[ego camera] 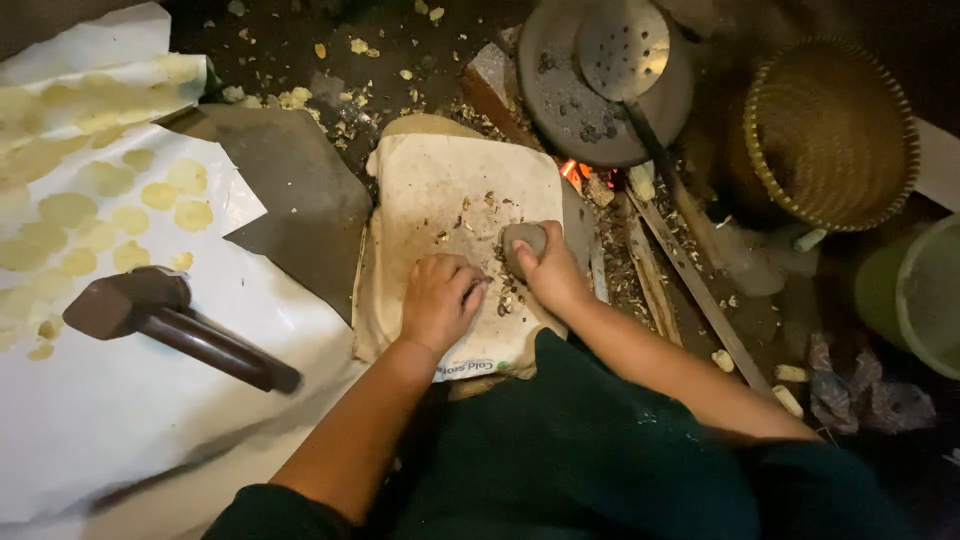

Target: Flattening roasted nuts with a wooden mallet and processing them on a stone block near a hearth

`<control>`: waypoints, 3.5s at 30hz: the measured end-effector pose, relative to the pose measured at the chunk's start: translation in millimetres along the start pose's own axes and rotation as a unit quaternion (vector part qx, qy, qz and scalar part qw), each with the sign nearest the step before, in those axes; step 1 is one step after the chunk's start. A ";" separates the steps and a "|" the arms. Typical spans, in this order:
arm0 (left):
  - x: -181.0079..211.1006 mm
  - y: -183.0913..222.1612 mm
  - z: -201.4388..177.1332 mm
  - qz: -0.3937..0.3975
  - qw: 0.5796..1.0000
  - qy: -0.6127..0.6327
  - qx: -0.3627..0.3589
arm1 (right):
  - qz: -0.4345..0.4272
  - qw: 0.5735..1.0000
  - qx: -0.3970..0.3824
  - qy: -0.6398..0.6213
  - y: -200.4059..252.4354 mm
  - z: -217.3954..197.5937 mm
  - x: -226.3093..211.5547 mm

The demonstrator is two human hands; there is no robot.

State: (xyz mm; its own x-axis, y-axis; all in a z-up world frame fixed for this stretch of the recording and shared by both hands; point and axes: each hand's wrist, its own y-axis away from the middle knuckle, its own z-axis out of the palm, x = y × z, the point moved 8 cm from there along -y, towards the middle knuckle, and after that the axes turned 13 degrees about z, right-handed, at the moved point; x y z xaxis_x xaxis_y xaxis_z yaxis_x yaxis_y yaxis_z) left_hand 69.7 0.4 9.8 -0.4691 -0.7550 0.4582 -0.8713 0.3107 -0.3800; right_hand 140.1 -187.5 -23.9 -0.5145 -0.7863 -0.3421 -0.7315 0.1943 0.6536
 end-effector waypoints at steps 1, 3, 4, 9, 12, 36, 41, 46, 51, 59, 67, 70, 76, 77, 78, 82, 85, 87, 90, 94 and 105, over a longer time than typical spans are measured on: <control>7.2 9.0 0.5 0.001 1.000 0.010 -0.024 | 0.014 1.000 -0.009 0.015 -1.2 9.1 6.4; 5.8 13.2 6.9 -0.008 0.999 0.004 -0.042 | -0.007 1.000 -0.014 0.002 0.9 0.3 -5.2; 2.8 13.1 10.3 -0.015 0.998 -0.003 -0.056 | -0.031 0.999 -0.016 -0.009 1.1 -6.0 -15.7; 5.7 18.9 6.9 -0.002 0.999 -0.021 -0.044 | -0.156 0.983 0.020 0.094 57.1 -19.9 -47.9; 7.9 21.2 3.0 0.004 0.999 -0.037 -0.039 | -0.223 0.962 0.037 0.155 73.7 -12.8 -49.3; -6.0 23.8 -16.5 -0.025 0.993 -0.090 0.070 | -0.257 0.942 0.038 0.211 105.1 6.5 -41.6; -10.8 23.6 -9.8 -0.050 0.994 -0.081 0.050 | -0.286 0.934 0.041 0.210 101.1 9.9 -37.2; -11.4 27.4 -7.6 -0.046 0.995 -0.061 0.058 | -0.225 0.969 -0.011 0.103 66.6 11.6 -13.1; -13.1 24.0 -11.2 -0.069 0.994 -0.051 0.071 | -0.267 0.930 0.065 0.245 78.5 15.9 -27.5; -6.5 19.4 8.8 -0.100 0.991 -0.071 0.055 | -0.408 0.848 0.166 0.295 113.0 3.2 -25.3; -2.9 38.0 -16.0 -0.032 0.994 -0.086 0.053 | -0.352 0.906 0.047 0.229 103.6 11.3 -42.1; -6.2 38.1 -11.4 -0.025 0.993 -0.091 0.066 | -0.339 0.912 0.081 0.215 87.9 9.6 -38.4; -6.2 32.5 -8.5 0.001 0.997 -0.037 0.071 | -0.190 0.970 -0.069 0.132 41.1 8.5 -34.2; -4.7 33.4 -10.2 0.003 0.997 -0.037 0.071 | -0.189 0.971 -0.067 0.131 39.5 7.9 -35.5; -4.3 35.7 -16.6 -0.001 0.995 -0.025 0.100 | -0.196 0.966 -0.069 0.152 39.3 9.5 -37.4; -5.1 36.7 -24.9 -0.036 0.990 0.002 0.137 | -0.247 0.917 -0.013 0.312 58.9 11.1 -57.6; -20.4 34.9 -9.0 -0.065 0.990 -0.002 0.124 | -0.308 0.883 0.005 0.354 120.3 -10.5 -82.4; -17.9 27.0 -6.6 -0.063 0.992 -0.012 0.112 | -0.281 0.901 -0.015 0.331 108.9 -8.1 -58.6; -12.0 19.7 -3.0 -0.072 0.992 -0.034 0.093 | -0.229 0.919 -0.021 0.319 85.6 -10.0 -33.4; -7.9 26.6 -3.5 -0.067 0.993 -0.085 0.055 | -0.252 0.946 0.018 0.202 94.3 -17.3 -59.1; -5.5 38.7 -23.8 -0.018 0.987 -0.067 0.142 | -0.221 0.959 -0.007 0.174 60.8 11.9 -32.8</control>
State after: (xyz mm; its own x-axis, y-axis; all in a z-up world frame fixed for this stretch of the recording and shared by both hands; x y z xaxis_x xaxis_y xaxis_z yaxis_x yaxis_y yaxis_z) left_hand 35.2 30.3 11.7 -0.3983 -0.8385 0.3719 -0.8027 0.1224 -0.5837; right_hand 107.3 -142.9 19.0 0.0280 -0.9389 -0.3430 -0.8369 -0.2097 0.5055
